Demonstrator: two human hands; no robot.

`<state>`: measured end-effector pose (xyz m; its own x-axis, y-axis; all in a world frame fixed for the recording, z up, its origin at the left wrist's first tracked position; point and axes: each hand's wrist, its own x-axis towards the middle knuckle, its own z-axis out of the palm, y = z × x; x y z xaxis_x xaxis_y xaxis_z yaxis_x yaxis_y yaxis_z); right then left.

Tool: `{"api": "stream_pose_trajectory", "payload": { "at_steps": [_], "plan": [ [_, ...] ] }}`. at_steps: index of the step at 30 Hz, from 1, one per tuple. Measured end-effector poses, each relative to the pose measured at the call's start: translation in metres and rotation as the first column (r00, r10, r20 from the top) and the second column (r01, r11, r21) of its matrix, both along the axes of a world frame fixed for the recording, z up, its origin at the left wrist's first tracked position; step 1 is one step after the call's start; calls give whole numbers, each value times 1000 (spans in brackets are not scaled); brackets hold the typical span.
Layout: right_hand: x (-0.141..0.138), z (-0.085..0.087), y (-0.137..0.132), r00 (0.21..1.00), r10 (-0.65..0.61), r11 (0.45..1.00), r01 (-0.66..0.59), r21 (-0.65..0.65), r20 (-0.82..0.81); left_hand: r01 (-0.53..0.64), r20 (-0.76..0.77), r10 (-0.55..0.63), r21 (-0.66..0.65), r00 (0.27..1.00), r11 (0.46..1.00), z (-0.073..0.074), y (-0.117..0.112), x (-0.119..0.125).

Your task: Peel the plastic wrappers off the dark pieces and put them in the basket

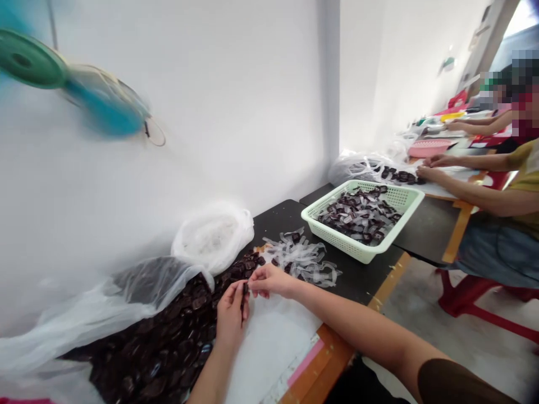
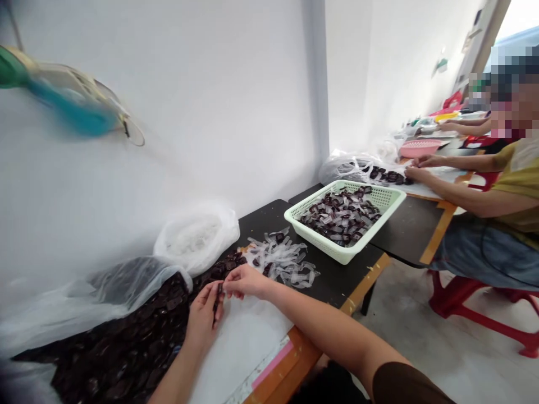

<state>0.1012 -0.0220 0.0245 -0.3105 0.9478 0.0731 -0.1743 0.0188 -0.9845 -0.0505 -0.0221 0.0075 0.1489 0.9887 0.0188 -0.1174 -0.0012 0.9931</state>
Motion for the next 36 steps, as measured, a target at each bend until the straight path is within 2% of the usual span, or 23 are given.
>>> {"api": "stream_pose_trajectory", "payload": {
  "at_steps": [5, 13, 17, 23, 26, 32, 36],
  "plan": [
    [1, 6, -1, 999, -23, 999, 23, -35, -23, 3, 10, -3, -7, 1000, 1000, -1, 2, 0],
    [-2, -8, 10, 997, -42, 999, 41, -21, -57, -7, -3, 7, -25, 1000, 1000, 1, 3, 0],
    [-1, -5, 8, 998, -21, 1000, 21, 6, -54, -25, -17, 25, -27, 1000, 999, 1, 1, 1],
    [4, 2, 3, 998, 19, 986, -28, 164, 53, 20, -14, -21, -59, 1000, 998, 2, 3, 0],
    [4, 0, 5, 998, 58, 979, -60, 193, 11, 48, -28, -51, -74, 998, 996, 4, 4, -2],
    [-1, -8, 8, 989, 100, 990, -89, 106, -110, 11, -26, -12, -48, 1000, 999, 3, 7, -3],
    [-3, -10, 8, 997, 31, 999, -30, 12, -68, -37, 10, 37, -33, 999, 999, -1, 7, -2]
  ]
}}
